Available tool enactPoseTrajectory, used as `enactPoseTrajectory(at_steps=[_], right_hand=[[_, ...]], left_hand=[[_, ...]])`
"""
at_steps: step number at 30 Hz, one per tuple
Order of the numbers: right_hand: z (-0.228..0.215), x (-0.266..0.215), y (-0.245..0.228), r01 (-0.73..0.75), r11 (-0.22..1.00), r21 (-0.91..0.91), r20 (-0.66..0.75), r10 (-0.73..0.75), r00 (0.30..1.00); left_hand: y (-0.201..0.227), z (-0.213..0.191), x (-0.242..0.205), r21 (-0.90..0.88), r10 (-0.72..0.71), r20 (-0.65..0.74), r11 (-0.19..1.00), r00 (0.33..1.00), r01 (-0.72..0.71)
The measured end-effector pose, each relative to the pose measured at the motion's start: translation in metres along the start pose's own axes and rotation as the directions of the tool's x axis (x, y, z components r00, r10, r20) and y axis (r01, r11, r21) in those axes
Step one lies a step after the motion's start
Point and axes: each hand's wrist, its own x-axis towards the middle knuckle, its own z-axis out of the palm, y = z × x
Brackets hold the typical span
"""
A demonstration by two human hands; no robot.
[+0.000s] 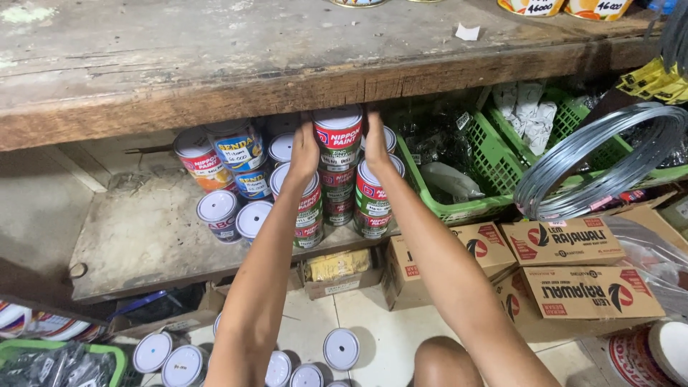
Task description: The person uses a duster to clean dust off several paint cans. The person picks up the cans one at a time, wipes the lids and sides, and places them back onto the floor or shelf.
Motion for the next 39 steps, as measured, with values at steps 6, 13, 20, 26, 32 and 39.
enactPoseTrajectory(at_steps=[6, 13, 20, 26, 32, 39], right_hand=[[-0.015, -0.039, -0.052, 0.127, 0.936, -0.328, -0.022, -0.142, 0.990], [-0.010, -0.145, -0.034, 0.344, 0.924, -0.169, 0.101, -0.331, 0.938], [0.040, -0.324, 0.036, 0.211, 0.968, -0.133, 0.406, -0.141, 0.903], [0.053, -0.468, 0.083, -0.142, 0.982, -0.120, 0.765, 0.183, 0.618], [0.051, -0.541, 0.089, -0.154, 0.877, -0.455, 0.784, 0.476, 0.399], [0.035, -0.580, 0.117, -0.032, 0.800, -0.599, 0.727, 0.561, 0.397]], left_hand=[[0.080, -0.037, -0.070, -0.008, -0.058, -0.058, 0.998, 0.997, 0.058], [0.068, -0.078, -0.205, -0.172, 0.343, -0.157, 0.914, 0.926, -0.368], [0.019, -0.116, -0.361, -0.053, 0.180, -0.331, 0.977, 0.926, -0.209], [-0.035, -0.153, -0.501, -0.089, -0.068, -0.445, 0.996, 0.893, 0.031], [-0.127, -0.252, -0.633, 0.239, -0.229, -0.605, 0.861, 0.762, 0.449], [-0.126, -0.330, -0.750, 0.408, -0.750, -0.597, 0.021, 0.284, 0.913]])
